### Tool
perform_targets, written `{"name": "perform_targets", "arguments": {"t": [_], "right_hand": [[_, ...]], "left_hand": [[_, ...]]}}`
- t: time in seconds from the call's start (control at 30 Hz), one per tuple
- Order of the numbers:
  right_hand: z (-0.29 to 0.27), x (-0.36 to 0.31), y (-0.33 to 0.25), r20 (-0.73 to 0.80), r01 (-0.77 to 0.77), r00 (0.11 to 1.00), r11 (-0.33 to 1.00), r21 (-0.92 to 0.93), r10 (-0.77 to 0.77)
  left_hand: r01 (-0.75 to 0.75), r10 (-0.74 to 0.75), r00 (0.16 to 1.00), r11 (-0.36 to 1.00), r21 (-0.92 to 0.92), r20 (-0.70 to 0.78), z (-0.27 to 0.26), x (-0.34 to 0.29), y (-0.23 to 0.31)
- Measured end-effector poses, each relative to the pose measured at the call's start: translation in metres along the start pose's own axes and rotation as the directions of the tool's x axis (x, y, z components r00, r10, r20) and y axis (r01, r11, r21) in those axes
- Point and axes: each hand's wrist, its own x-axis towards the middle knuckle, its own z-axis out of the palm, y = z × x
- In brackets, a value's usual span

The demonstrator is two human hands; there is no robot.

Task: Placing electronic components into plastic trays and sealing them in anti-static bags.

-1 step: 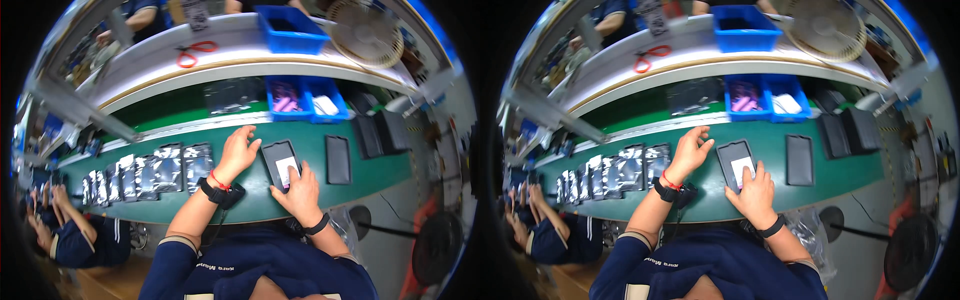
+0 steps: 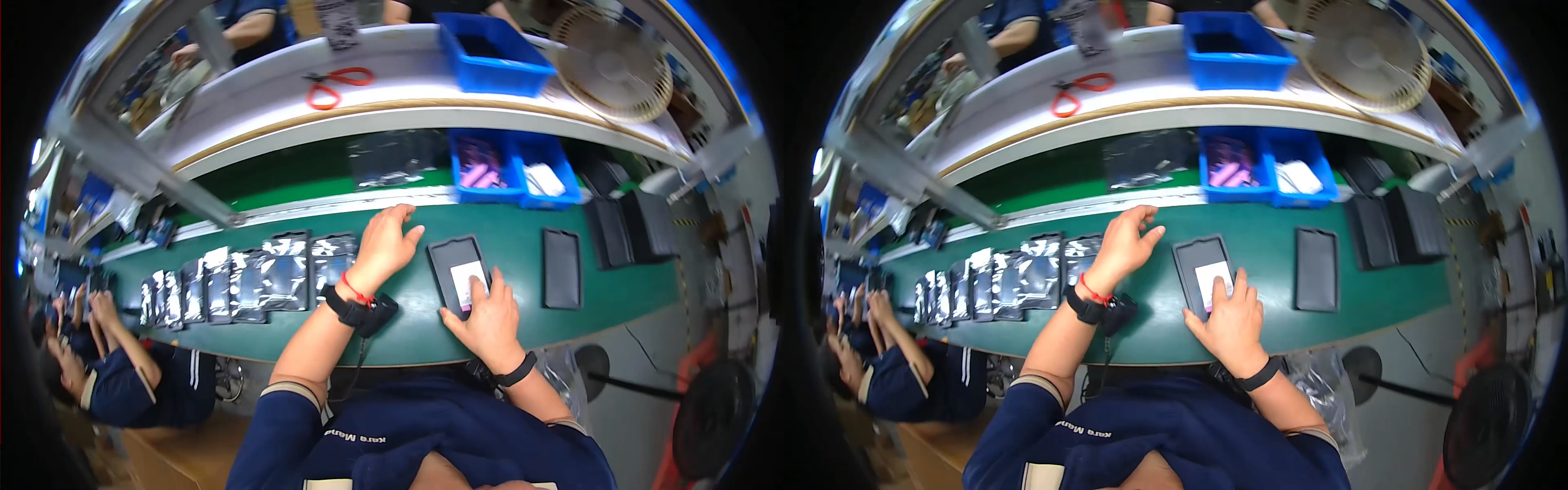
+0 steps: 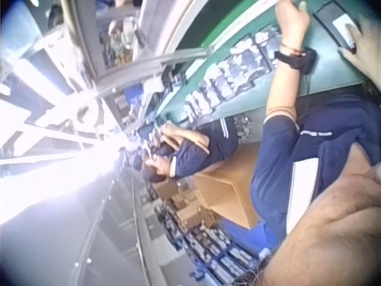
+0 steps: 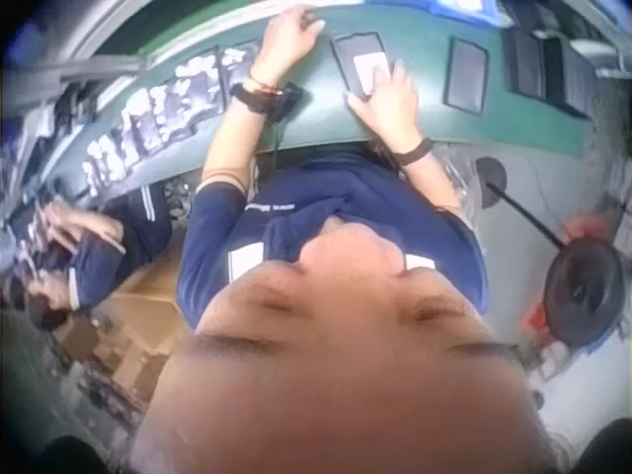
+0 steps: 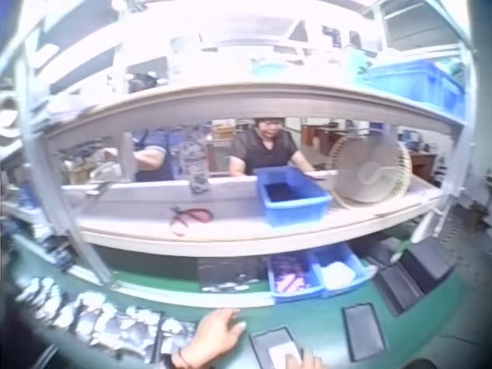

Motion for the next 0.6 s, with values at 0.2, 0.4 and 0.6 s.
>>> {"name": "perform_targets", "arguments": {"t": [0.2, 0.4, 0.6], "right_hand": [[0.006, 0.021, -0.026, 0.046, 0.122, 0.991, 0.987, 0.105, -0.127], [-0.007, 0.034, -0.01, -0.048, 0.111, 0.993, 0.98, 0.168, -0.104], [-0.012, 0.031, 0.008, -0.052, 0.091, 0.995, 0.971, 0.221, -0.081]], "left_hand": [[-0.084, -0.019, 0.967, 0.918, 0.388, 0.255, -0.055, 0.068, -0.09], [-0.062, -0.2, 0.876, 0.857, 0.512, 0.44, -0.041, 0.115, -0.103], [-0.191, -0.173, 0.801, 0.834, 0.517, 0.574, -0.049, 0.13, -0.1]]}}
